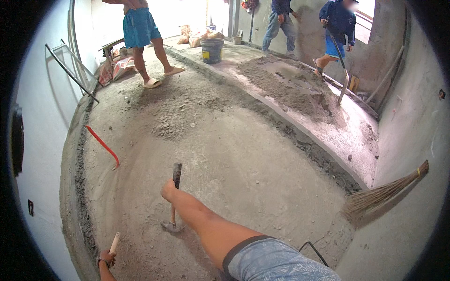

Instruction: The person uses a hammer and a chisel to break up a concrete floor. They repeatedly strike the chisel with the hammer to chip away at the surface, creating a pile of debris.

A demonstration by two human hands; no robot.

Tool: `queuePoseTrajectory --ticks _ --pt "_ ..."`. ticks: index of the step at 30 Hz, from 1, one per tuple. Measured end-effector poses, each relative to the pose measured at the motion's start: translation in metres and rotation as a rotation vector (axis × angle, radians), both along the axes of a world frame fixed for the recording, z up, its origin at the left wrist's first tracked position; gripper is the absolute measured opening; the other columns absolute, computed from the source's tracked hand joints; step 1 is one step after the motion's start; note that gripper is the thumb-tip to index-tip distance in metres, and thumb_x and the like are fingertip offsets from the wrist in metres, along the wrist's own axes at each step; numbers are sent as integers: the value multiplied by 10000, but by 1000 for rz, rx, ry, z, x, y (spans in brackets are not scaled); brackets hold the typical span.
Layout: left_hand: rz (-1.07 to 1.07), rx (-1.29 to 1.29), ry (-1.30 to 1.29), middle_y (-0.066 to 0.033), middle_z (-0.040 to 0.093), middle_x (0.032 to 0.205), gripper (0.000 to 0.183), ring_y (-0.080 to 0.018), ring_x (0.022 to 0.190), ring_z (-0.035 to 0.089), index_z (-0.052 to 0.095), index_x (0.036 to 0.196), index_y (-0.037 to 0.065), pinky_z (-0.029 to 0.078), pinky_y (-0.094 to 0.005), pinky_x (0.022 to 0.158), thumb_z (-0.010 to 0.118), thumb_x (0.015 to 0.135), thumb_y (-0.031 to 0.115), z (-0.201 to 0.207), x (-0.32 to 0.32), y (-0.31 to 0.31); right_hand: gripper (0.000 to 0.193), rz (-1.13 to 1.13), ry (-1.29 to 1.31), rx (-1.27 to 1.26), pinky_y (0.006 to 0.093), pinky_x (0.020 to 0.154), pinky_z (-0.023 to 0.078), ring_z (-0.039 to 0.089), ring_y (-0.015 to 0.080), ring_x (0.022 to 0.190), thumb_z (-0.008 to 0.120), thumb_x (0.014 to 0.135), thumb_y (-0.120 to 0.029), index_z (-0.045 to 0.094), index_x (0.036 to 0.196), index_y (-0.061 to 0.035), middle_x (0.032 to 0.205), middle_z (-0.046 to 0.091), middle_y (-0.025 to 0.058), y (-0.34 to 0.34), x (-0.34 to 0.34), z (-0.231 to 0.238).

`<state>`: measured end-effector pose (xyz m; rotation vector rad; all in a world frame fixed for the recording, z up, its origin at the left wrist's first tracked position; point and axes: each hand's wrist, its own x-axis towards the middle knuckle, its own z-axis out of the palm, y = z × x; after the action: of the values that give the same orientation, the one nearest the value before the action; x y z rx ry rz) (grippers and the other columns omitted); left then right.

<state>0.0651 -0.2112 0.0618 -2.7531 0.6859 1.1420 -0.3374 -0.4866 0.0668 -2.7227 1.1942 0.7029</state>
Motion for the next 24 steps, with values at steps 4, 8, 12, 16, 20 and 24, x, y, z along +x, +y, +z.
queuePoseTrajectory --ticks 4,8,12,16,20,24 --pt "-61 -83 37 -117 658 730 363 -198 528 600 571 1256 30 490 -364 471 625 928 177 -16 18 5 301 47 39 -12 505 963 409 594 285 1171 673 854 -250 715 1144 -178 1214 666 40 3 1 11" --pt "-29 -54 46 -116 645 702 389 -199 511 584 555 1254 4 475 -366 461 642 914 172 -29 34 6 316 43 37 2 502 948 414 588 276 1180 694 840 -267 716 1145 -185 1231 657 38 3 -3 14" --pt "68 -91 65 -119 636 695 375 -199 510 580 559 1238 -16 471 -369 462 641 912 151 -34 36 6 283 32 6 -30 436 827 415 646 240 1023 777 747 -246 754 1024 -193 1075 708 19 3 -5 9" --pt "45 -95 80 -117 633 693 349 -198 513 583 577 1225 -10 474 -368 468 635 914 138 -30 32 5 287 39 3 -48 429 833 431 644 239 1039 765 762 -244 748 1043 -190 1090 704 21 3 -6 7" --pt "-32 -96 81 -115 635 686 336 -194 524 593 589 1215 -3 481 -370 472 635 914 138 -24 29 6 273 65 42 -11 424 843 443 636 243 1073 750 777 -237 747 1045 -185 1103 701 24 3 -4 9" --pt "-55 -100 51 -114 636 671 334 -196 524 614 594 1211 -2 496 -368 468 639 909 130 -25 29 7 256 41 -2 -56 420 834 438 634 239 1069 739 785 -223 749 1038 -185 1091 705 22 2 -1 7"
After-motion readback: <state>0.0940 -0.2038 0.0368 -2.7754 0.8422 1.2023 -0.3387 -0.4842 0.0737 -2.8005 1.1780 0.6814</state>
